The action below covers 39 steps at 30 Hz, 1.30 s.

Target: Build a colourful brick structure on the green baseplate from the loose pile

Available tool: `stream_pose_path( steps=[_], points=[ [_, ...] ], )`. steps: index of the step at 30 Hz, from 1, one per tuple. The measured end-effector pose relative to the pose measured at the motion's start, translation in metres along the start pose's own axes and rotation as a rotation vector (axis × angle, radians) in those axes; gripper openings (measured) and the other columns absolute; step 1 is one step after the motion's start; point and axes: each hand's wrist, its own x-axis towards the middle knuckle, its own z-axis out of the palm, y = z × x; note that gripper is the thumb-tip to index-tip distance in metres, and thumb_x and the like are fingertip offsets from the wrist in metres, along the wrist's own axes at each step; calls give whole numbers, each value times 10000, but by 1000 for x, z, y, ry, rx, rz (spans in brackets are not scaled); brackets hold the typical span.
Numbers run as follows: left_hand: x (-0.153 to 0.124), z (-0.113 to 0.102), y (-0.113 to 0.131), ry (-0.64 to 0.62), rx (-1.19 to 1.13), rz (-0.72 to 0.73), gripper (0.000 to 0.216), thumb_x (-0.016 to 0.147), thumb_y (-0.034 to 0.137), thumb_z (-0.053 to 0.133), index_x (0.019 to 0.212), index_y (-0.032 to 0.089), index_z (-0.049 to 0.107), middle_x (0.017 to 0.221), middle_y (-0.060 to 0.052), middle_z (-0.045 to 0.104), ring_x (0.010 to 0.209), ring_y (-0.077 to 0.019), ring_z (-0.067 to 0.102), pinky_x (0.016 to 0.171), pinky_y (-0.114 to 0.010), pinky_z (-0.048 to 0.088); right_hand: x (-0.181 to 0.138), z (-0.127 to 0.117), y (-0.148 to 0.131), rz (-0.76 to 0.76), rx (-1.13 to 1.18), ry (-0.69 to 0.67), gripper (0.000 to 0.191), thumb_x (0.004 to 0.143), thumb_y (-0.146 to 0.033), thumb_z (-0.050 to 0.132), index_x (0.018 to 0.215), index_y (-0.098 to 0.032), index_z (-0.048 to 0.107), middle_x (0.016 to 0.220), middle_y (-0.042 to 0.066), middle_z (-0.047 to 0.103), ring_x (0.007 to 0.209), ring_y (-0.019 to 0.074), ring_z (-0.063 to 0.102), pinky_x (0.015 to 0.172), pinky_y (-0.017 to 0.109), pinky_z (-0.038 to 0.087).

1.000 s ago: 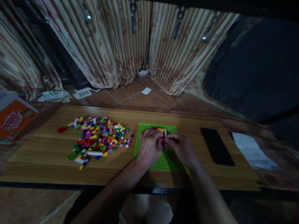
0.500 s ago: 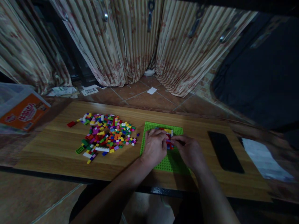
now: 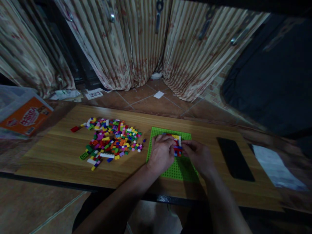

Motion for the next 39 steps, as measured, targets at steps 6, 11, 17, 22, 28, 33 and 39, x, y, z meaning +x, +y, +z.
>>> stream_pose_path(
  steps=[6,11,17,22,28,33,39],
  points=[
    [-1,-1,0,-23,21,30,271,812,79,511,913,240,705,1077,-4,688,1060,-211,545,978,-422,390,-1,1,-4,-21,-59,15,285,720,-381,624,906,-179,698,798,61,731,691,197,673,661,332,535],
    [-6,-5,2,-105,135,88,297,848,133,488,985,277,708,1156,-10,666,1110,-237,513,1019,-512,326,-1,3,-8,-12,-15,32,278,680,-368,654,873,-172,699,816,74,738,717,216,682,680,353,533],
    [-8,-7,8,-181,243,134,260,846,156,506,1016,255,676,1175,-27,656,1144,-251,492,1090,-586,194,1,5,-7,61,164,18,337,592,-371,728,852,-162,683,750,58,726,641,198,661,627,345,547],
    [-9,-7,15,-220,298,113,256,868,159,485,1029,252,660,1197,-48,647,1174,-250,479,1104,-578,171,0,5,-11,127,222,13,338,536,-374,768,782,-161,682,679,44,710,584,187,644,590,336,545],
    [-13,-7,14,-210,257,103,232,873,186,500,1037,251,651,1205,-26,642,1197,-241,471,1123,-596,136,-2,4,-8,67,77,49,316,592,-396,716,798,-157,711,710,60,727,640,214,672,598,325,532],
    [-16,-7,11,-170,170,68,256,848,182,513,1050,257,652,1218,-29,643,1175,-248,497,1109,-581,204,-4,-1,-5,-36,-129,149,308,680,-447,683,836,-185,730,740,61,733,683,236,680,611,328,509],
    [-3,-22,3,89,23,-57,281,828,112,486,993,239,675,1147,2,683,1067,-196,581,1038,-462,380,-13,18,-28,-116,-74,354,301,746,-457,642,863,-188,712,810,72,728,730,238,673,669,343,515]
  ],
)
